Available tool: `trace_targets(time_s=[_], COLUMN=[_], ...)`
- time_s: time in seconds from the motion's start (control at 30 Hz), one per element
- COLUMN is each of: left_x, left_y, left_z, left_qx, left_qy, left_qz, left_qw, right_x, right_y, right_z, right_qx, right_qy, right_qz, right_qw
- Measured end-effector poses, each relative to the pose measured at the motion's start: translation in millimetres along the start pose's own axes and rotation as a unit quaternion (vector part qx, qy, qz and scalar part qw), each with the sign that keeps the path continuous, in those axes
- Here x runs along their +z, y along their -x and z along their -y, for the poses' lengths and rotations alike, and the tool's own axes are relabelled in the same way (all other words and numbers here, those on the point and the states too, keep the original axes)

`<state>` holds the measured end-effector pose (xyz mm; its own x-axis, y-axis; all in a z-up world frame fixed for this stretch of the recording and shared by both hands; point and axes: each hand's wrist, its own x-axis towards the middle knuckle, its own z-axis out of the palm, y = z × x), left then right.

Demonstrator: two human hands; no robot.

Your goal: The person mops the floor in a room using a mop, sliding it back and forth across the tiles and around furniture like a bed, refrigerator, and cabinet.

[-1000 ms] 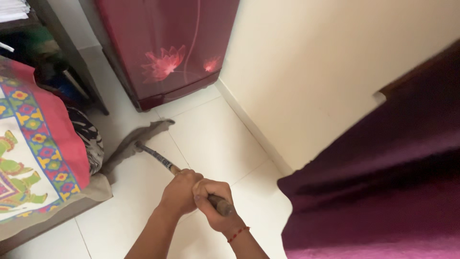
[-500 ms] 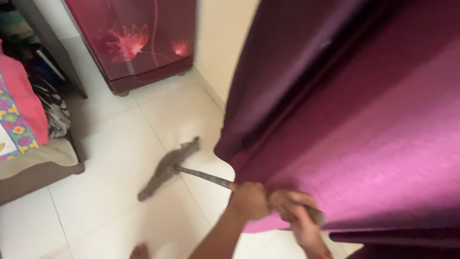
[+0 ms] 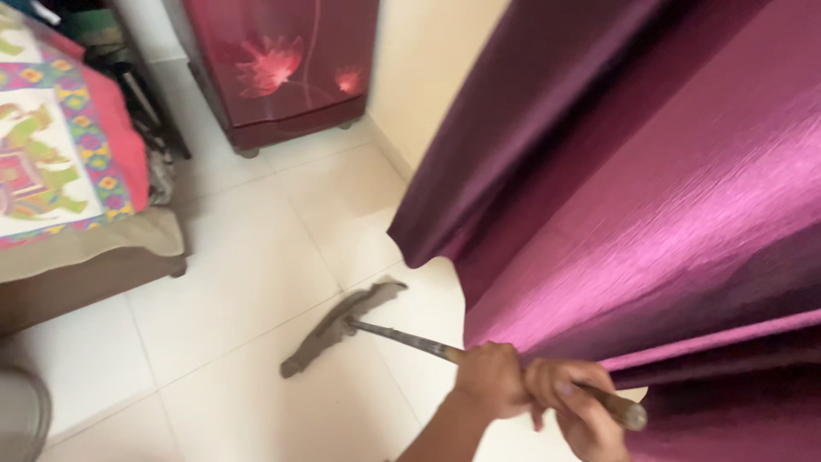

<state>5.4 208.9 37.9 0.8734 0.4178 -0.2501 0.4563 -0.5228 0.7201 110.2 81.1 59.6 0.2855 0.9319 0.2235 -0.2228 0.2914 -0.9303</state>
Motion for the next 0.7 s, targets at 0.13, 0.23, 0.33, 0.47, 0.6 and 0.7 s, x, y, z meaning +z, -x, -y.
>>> trace_targets(time_s=[0.13,0.23,0.33,0.47,0.6,0.7], left_x=[-22.5,-50.3,-71.8,-78.8,-62.5,-41.0], left_y=[79.9,152.4,227.5,322.6,390.0,409.2], left_z=[81.3,141.4,189.5,244.4,290.4,308.1], left_qx=[-0.021,-0.079,-0.153,-0.249,-0.206,-0.291], left_qy=[-0.003,-0.023,-0.004,-0.003,-0.103,-0.042], left_qz=[-0.114,-0.126,-0.151,-0.183,-0.265,-0.295], left_qw=[0.993,0.989,0.977,0.951,0.936,0.909], right_x=[104.5,187.9,265.6,358.5,424.0,435.0], right_y=[-3.4,2.8,9.7,29.2,53.6,64.5], right_z=[-46.7,-84.0,-124.2,-165.1,-177.9,-175.9], right_qx=[0.027,0.079,0.125,0.119,0.143,0.121], right_qy=[0.010,-0.003,0.000,-0.020,-0.019,-0.038], right_qz=[0.036,0.062,0.087,0.167,0.225,0.268], right_qw=[0.999,0.995,0.988,0.978,0.964,0.955])
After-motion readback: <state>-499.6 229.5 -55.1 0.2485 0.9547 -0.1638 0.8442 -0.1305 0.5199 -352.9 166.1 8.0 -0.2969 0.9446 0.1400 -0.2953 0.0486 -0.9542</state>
